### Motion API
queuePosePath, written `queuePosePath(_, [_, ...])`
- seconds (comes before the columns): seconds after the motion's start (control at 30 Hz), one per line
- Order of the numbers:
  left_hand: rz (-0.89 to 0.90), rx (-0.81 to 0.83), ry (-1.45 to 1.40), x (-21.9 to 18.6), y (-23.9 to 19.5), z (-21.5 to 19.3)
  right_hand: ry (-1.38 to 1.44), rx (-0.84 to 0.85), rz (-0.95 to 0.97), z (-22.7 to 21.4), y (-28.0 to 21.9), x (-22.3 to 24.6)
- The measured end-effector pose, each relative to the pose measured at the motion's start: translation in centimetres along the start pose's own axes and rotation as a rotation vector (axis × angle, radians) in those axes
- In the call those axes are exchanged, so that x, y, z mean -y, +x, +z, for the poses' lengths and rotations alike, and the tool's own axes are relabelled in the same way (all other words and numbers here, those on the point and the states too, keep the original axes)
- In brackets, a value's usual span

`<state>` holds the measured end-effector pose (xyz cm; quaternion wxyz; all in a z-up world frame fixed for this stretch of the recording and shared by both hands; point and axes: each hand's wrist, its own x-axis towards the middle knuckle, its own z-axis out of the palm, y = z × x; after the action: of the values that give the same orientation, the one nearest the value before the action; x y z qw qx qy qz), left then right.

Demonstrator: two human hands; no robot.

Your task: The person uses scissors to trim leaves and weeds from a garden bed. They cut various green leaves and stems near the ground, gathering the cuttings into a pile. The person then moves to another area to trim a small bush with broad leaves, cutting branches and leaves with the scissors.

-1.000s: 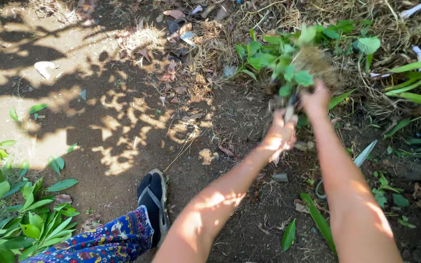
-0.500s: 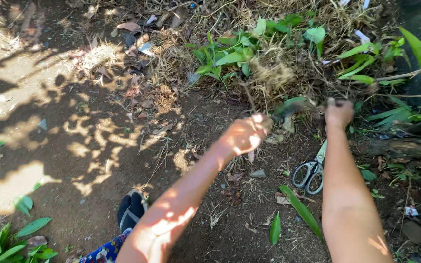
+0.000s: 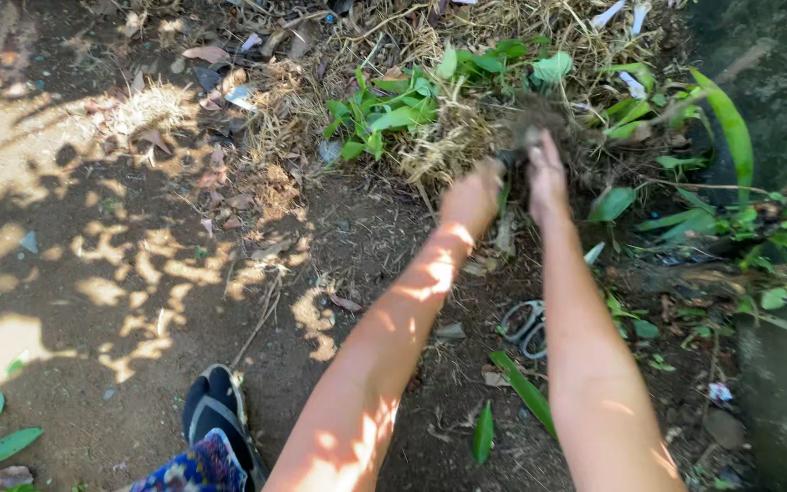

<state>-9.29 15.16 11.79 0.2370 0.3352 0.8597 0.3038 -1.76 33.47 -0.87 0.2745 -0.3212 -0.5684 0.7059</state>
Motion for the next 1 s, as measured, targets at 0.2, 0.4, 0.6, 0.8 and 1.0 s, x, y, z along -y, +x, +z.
queuePosePath(0.2, [-0.200,-0.061,-0.442,2.3,-0.4,-7.5,-0.157,-0.064,0.019,-0.1,-2.9,-3.5])
queuePosePath(0.4, [-0.105,0.432,-0.518,-0.4,-3.3,0.7,-0.194,-0.440,0.176,-10.3,-4.3,-4.8])
queuePosePath(0.6, [0.158,0.372,-0.089,-1.8,-1.2,11.7,-0.360,-0.456,0.210,-13.8,-5.8,-3.8])
queuePosePath(0.8, [0.125,0.544,-0.088,-3.6,3.8,14.7,-0.493,-0.439,0.334,-12.1,-6.7,-5.0])
queuePosePath(1.0, [-0.246,0.640,-0.546,-3.5,4.6,10.7,-0.164,-0.526,0.378,-9.4,-5.9,-4.0])
